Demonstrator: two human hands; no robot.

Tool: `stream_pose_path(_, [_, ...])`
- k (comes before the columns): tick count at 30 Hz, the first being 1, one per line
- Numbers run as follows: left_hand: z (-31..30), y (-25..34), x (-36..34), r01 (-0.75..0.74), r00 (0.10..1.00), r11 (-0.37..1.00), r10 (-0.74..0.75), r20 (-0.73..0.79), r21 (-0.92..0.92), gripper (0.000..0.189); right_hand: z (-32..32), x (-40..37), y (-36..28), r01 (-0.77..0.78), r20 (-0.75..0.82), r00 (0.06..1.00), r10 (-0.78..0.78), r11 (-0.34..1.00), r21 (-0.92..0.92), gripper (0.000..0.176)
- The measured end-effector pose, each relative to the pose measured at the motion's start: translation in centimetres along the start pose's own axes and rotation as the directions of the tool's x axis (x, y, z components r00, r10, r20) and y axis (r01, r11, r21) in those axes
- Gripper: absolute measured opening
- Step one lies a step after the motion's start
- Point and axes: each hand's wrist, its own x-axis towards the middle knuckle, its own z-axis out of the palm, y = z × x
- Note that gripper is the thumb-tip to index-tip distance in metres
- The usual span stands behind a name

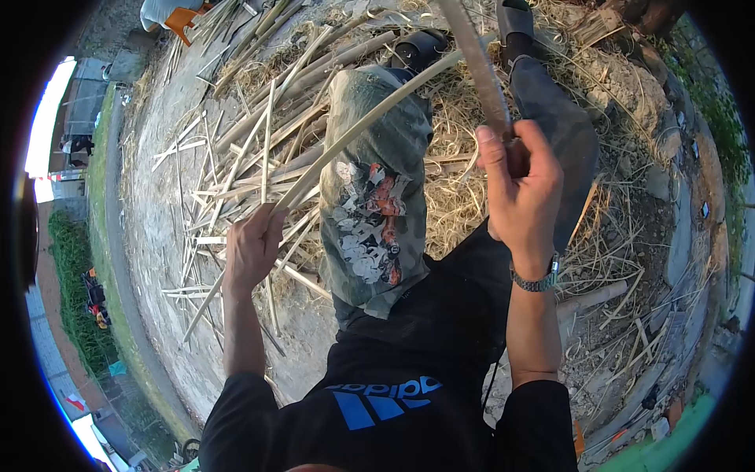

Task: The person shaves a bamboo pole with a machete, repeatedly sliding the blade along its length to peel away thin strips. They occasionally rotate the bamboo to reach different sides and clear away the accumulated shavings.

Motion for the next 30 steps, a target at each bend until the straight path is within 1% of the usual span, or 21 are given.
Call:
stream_pose_path(1, [0.6, 0.3, 0.0, -0.014, 1.000, 0.999, 0.013, -0.024, -0.039, 0.017, 0.7, -0.2, 0.2, -0.010, 0.034, 0.999, 0.008, 0.998, 0.068, 0.025])
stream_pose_path(2, [0.9, 0.3, 0.1, -0.023, 0.999, 0.999, 0.022, -0.024, -0.040, 0.017, 1.3, -0.3, 0.7, -0.041, 0.055, 0.998, 0.038, 0.998, 0.054, 0.025])
stream_pose_path(4, [1.5, 0.1, 0.3, -0.052, 0.997, 0.998, 0.054, -0.051, 0.023, 0.018, 2.0, 0.5, 2.0, -0.027, 0.102, 0.994, 0.024, 0.999, 0.026, 0.025])
stream_pose_path(5, [1.8, -0.6, 0.4, -0.032, 0.998, 0.998, 0.034, -0.048, 0.052, 0.020, 2.0, 0.8, 2.2, -0.023, 0.099, 0.995, 0.021, 0.999, 0.025, 0.025])
stream_pose_path(7, [1.7, -1.8, 0.2, -0.028, 0.997, 0.999, 0.031, -0.072, 0.046, 0.022, 2.1, 1.7, 2.0, -0.197, 0.060, 0.980, 0.191, 0.973, 0.121, 0.026])
stream_pose_path(8, [1.5, -2.3, -0.1, -0.022, 0.996, 0.999, 0.025, -0.089, 0.040, 0.024, 1.7, 2.4, 2.2, -0.195, 0.062, 0.980, 0.189, 0.973, 0.120, 0.026])
stream_pose_path(10, [0.8, -3.1, -0.4, -0.017, 0.995, 0.999, 0.019, -0.094, 0.029, 0.024, 0.0, 3.5, 3.1, -0.091, 0.104, 0.988, 0.113, 0.977, -0.193, 0.027])
stream_pose_path(12, [0.3, -3.1, -0.6, -0.058, 0.988, 0.998, 0.054, -0.142, -0.028, 0.023, -0.4, 3.8, 3.2, -0.112, 0.119, 0.983, 0.137, 0.974, -0.196, 0.030])
stream_pose_path(14, [0.4, -2.8, -0.5, -0.026, 0.992, 0.999, 0.022, -0.127, -0.029, 0.022, -0.3, 4.1, 3.0, -0.123, 0.096, 0.983, 0.157, 0.948, -0.292, 0.035])
stream_pose_path(15, [0.8, -2.7, -0.4, -0.059, 0.979, 0.998, 0.063, -0.195, 0.027, 0.021, 0.0, 4.3, 3.4, -0.123, 0.098, 0.983, 0.158, 0.948, -0.294, 0.035])
stream_pose_path(17, [1.8, -3.1, -0.1, -0.134, 0.932, 0.983, 0.167, -0.320, 0.122, 0.016, 0.5, 4.4, 4.5, -0.055, 0.034, 0.997, 0.072, 0.934, -0.354, 0.039])
stream_pose_path(18, [1.8, -3.0, -0.2, -0.134, 0.933, 0.984, 0.166, -0.319, 0.121, 0.016, 1.4, 3.9, 4.2, -0.080, 0.042, 0.995, 0.095, 0.957, -0.278, 0.039])
stream_pose_path(20, [1.9, -2.7, -0.2, -0.124, 0.926, 0.973, 0.183, -0.329, 0.193, 0.014, 3.1, 1.8, 2.9, -0.008, 0.161, 0.985, 0.054, 0.963, -0.268, 0.037])
stream_pose_path(21, [2.0, -2.9, -0.1, -0.129, 0.926, 0.973, 0.188, -0.328, 0.192, 0.014, 3.8, 0.9, 2.9, 0.080, 0.227, 0.974, -0.020, 0.963, -0.258, 0.037])
stream_pose_path(22, [2.2, -3.1, -0.1, -0.137, 0.919, 0.975, 0.190, -0.344, 0.174, 0.014, 3.7, 0.3, 2.4, 0.065, 0.241, 0.971, 0.003, 0.959, -0.275, 0.037])
stream_pose_path(24, [2.1, -3.4, -0.4, -0.144, 0.916, 0.977, 0.191, -0.352, 0.156, 0.014, 3.1, 1.6, 2.9, 0.024, 0.202, 0.979, 0.037, 0.957, -0.289, 0.038])
stream_pose_path(25, [2.1, -3.1, -0.5, -0.145, 0.916, 0.976, 0.194, -0.351, 0.161, 0.014, 3.2, 2.7, 3.5, 0.028, 0.112, 0.994, 0.005, 0.956, -0.291, 0.037])
stream_pose_path(26, [2.2, -2.8, -0.5, -0.141, 0.916, 0.976, 0.192, -0.352, 0.166, 0.015, 3.5, 2.8, 3.6, 0.034, 0.120, 0.993, 0.001, 0.956, -0.291, 0.037])
stream_pose_path(28, [2.2, -2.6, -0.4, -0.166, 0.887, 0.966, 0.235, -0.398, 0.201, 0.014, 4.7, 2.7, 3.6, -0.119, 0.088, 0.987, 0.134, 0.980, -0.162, 0.038])
stream_pose_path(29, [2.0, -2.5, -0.4, -0.151, 0.894, 0.974, 0.208, -0.396, 0.170, 0.014, 5.9, 1.4, 4.9, 0.129, 0.157, 0.983, -0.093, 0.962, -0.239, 0.038])
stream_pose_path(30, [2.0, -2.2, -0.4, -0.138, 0.906, 0.981, 0.181, -0.382, 0.139, 0.014, 6.4, 0.0, 3.7, 0.085, 0.209, 0.977, -0.040, 0.974, -0.211, 0.041])
